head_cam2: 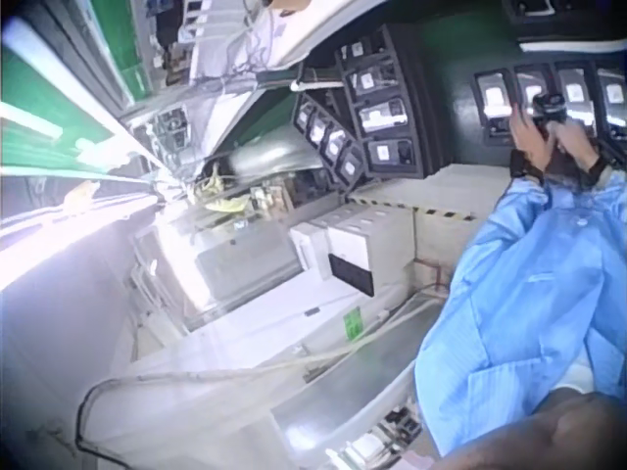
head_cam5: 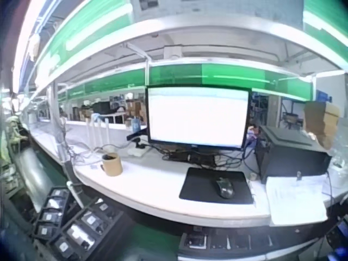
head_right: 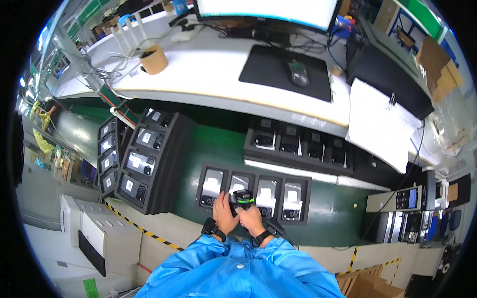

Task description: The operator uses a handheld barcode scanner to scan smartphones arranged in trays and then stacks the trays on the production bench.

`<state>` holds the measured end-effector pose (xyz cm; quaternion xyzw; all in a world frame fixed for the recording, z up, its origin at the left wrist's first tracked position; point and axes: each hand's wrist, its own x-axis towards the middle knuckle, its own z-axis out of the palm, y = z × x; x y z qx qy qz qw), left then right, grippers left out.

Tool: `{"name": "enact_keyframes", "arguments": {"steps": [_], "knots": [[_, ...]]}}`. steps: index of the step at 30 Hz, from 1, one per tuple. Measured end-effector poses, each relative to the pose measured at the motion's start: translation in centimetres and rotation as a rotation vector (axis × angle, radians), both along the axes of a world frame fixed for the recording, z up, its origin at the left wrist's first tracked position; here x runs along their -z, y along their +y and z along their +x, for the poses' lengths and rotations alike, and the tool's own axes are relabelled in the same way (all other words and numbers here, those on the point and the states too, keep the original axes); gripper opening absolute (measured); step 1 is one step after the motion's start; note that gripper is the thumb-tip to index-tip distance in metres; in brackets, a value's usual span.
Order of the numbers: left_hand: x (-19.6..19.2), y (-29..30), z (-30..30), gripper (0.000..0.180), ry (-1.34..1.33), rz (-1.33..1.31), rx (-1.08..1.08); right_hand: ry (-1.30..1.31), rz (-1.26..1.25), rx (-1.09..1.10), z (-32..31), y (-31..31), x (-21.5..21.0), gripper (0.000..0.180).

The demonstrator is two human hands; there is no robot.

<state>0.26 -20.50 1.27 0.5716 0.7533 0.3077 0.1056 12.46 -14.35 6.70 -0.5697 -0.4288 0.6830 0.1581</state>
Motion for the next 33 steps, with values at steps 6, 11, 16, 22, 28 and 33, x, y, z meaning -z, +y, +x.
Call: {"name": "enact_keyframes", "arguments": {"steps": [6, 11, 16, 22, 28, 33], "knots": [[0.4, 1.6, -0.4, 0.094, -0.023, 0.034, 0.053, -0.018, 0.109, 0.05, 0.6, 0.3, 1.2, 0.023], [1.3, 2.6, -0.3, 0.097, 0.119, -0.078, 0.125, -0.651, 0.444, 0.146, 8.8, 1.4, 3.9, 0.055], [2.0, 2.4, 0.1, 0.085, 0.161, -0.225, 0.092, -0.709, 0.497, 0.533, 23.2, 0.7, 7.3, 0.054], [2.7, 2.4, 0.3, 0.095, 0.1, -0.323, 0.091, -0.8, 0.466, 0.503, 30.9, 0.9, 9.2, 0.05], [3.8, 2.4, 1.1, 0.092, 0.2, -0.185, 0.039, -0.889, 0.318, 0.269, 32.2, 3.1, 11.0, 0.052], [3.7, 2.5, 0.9, 0.079, 0.234, -0.126, 0.03, -0.994, 0.418, 0.07, 33.7, 4.3, 13.6, 0.069]]}}
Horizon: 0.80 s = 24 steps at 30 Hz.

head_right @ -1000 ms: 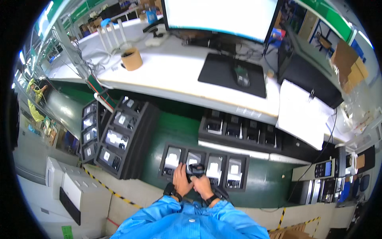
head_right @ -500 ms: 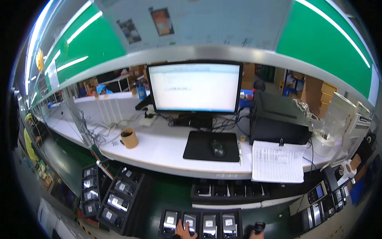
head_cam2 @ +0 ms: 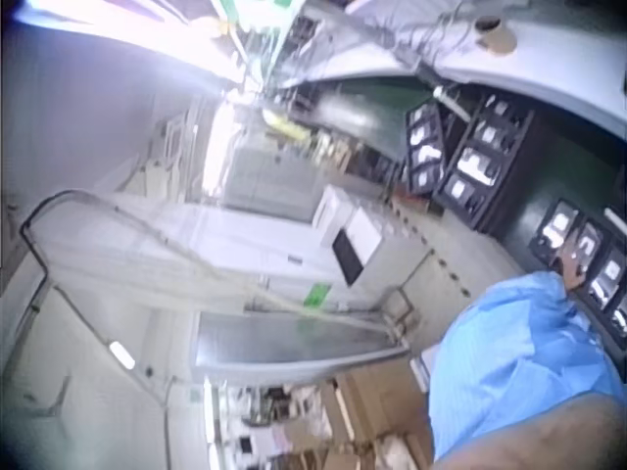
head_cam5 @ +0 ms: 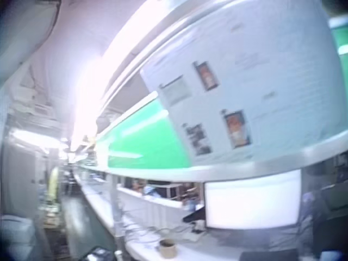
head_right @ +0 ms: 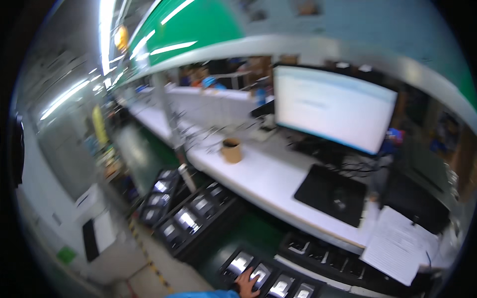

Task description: The operator uses a handheld barcode scanner to scan smartphones arranged in trays and then stacks the trays on the production bench.

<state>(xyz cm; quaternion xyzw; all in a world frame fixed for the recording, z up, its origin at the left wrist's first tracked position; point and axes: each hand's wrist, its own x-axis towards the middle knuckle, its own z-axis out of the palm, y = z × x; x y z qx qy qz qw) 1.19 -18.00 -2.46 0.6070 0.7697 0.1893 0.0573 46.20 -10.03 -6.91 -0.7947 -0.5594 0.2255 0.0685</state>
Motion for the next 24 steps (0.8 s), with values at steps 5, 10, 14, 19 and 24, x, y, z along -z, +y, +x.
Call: {"name": "enact_keyframes", "arguments": {"steps": [5, 10, 14, 19, 24], "knots": [[-1.9, -0.1, -0.6, 0.079, -0.101, 0.005, 0.023, -0.018, -0.239, -0.047, 1.9, 1.3, 1.7, 0.066], [-3.4, 0.0, -0.4, 0.081, -0.089, -0.109, 0.008, -0.048, -0.209, -0.057, 2.3, 0.9, 3.5, 0.058], [-3.2, 0.0, -0.4, 0.08, -0.086, -0.099, 0.007, -0.497, -0.438, -0.565, 2.2, 0.9, 3.2, 0.049], [-2.4, 0.0, -0.4, 0.08, -0.051, -0.123, 0.006, -0.467, -0.43, -0.527, 0.3, 1.1, 0.0, 0.046], [-1.6, -0.2, -0.1, 0.081, -0.04, 0.001, -0.004, -0.393, -0.25, -0.369, -2.4, -0.1, -3.8, 0.051]]}}
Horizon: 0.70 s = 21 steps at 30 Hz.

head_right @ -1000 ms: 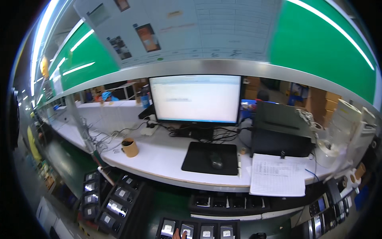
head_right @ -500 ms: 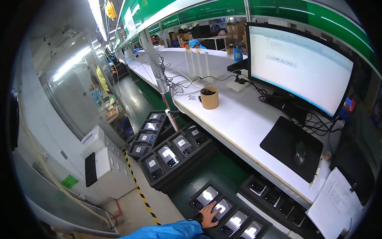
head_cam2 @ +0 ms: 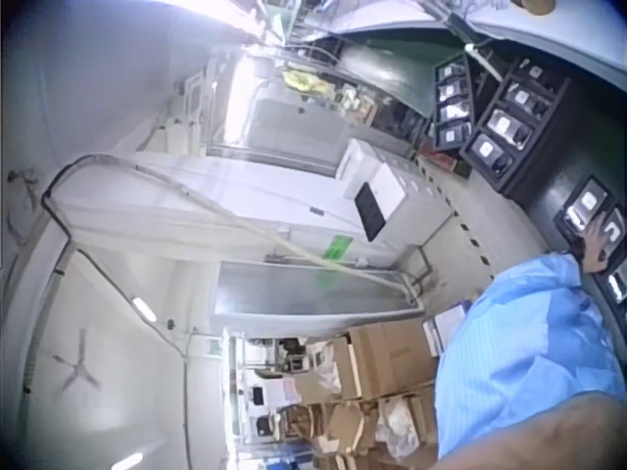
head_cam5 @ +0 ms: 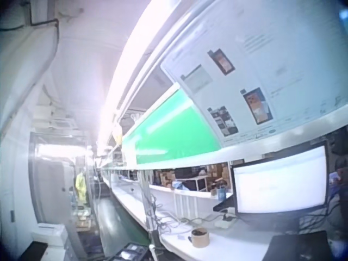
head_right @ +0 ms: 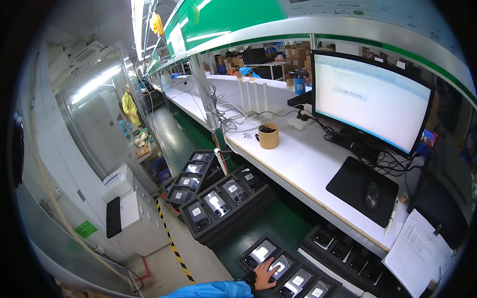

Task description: The operator uses a handheld barcode scanner to scan smartphones arranged in trays and then stacks the trays on the production bench.

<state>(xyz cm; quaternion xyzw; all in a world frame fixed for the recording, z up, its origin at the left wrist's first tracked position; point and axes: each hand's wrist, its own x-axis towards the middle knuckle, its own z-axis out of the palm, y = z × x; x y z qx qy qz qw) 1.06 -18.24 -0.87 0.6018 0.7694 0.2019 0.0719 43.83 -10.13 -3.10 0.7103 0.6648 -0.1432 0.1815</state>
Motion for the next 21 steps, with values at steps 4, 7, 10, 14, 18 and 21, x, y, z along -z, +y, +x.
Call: {"name": "enact_keyframes", "arguments": {"steps": [4, 7, 10, 14, 18, 21], "knots": [[1.1, -1.5, 1.5, 0.086, -0.063, -0.058, -0.167, 0.269, 0.255, 0.336, 0.2, -1.0, -1.5, 0.059], [1.6, -1.7, 2.4, 0.089, -0.07, -0.07, -0.252, 0.4, 0.28, 0.481, 1.8, -1.2, -2.1, 0.065], [0.7, -0.7, 2.1, 0.091, -0.04, -0.2, -0.25, 0.728, 0.59, 0.699, 5.2, -0.6, -2.8, 0.059], [-2.0, 0.5, 1.4, 0.088, 0.004, -0.312, -0.205, 1.143, 1.025, 1.018, 14.3, 0.6, -3.7, 0.052], [-0.7, -0.6, 0.7, 0.059, 0.01, 0.027, -0.181, 1.821, 1.159, 0.943, 21.7, 2.3, -0.8, 0.046], [4.4, -1.7, -2.1, 0.055, 0.056, 0.107, -0.205, 1.907, 1.369, 1.055, 22.4, 0.9, 0.1, 0.055]]}}
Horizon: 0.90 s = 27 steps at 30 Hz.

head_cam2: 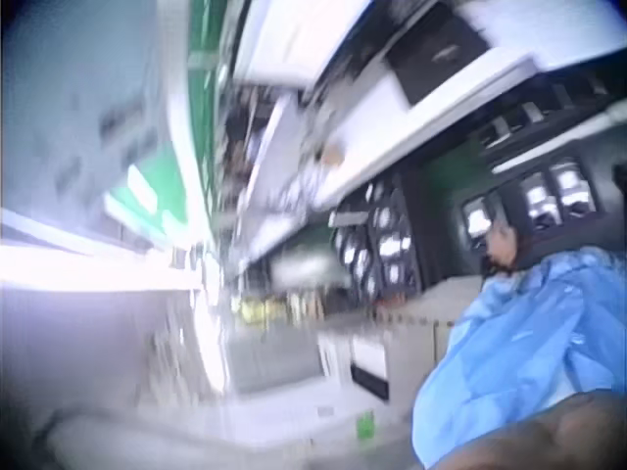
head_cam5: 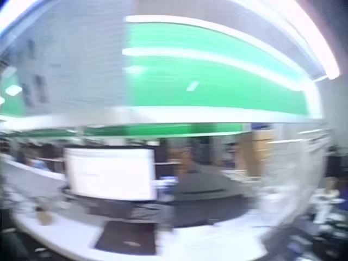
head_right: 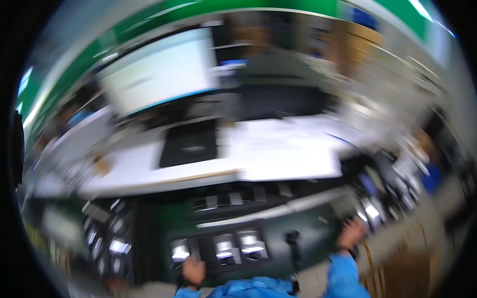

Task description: The operator uses a handheld barcode scanner to scan smartphones arranged in trays and then stacks the trays on the production bench.

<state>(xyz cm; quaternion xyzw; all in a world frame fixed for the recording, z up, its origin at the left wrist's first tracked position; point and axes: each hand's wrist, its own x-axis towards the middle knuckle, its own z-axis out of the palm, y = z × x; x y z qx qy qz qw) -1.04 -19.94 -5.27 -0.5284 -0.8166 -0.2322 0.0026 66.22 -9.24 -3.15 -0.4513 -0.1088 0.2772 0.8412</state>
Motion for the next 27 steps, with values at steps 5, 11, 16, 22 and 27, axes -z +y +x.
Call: {"name": "enact_keyframes", "arguments": {"steps": [5, 11, 16, 22, 27], "knots": [[3.9, -0.5, -5.0, 0.055, -0.476, -0.009, 0.07, 0.155, -0.285, 0.178, -5.0, 1.1, -7.6, 0.04], [-1.1, -0.9, -2.3, 0.056, -0.242, -0.185, 0.158, 0.279, -0.186, 0.063, -4.5, 1.3, -11.1, 0.036], [-1.6, -0.3, -0.1, 0.059, -0.249, 0.0, 0.125, 0.265, -0.027, -0.212, -1.0, 2.1, -8.7, 0.038], [-3.4, -0.3, 1.8, 0.068, -0.297, -0.075, -0.05, 0.134, -0.14, -0.043, 1.6, 4.4, -8.5, 0.044], [-3.5, -0.1, 1.9, 0.068, -0.322, -0.072, -0.044, -0.388, -0.417, 0.028, 5.4, 5.4, -4.1, 0.044]]}}
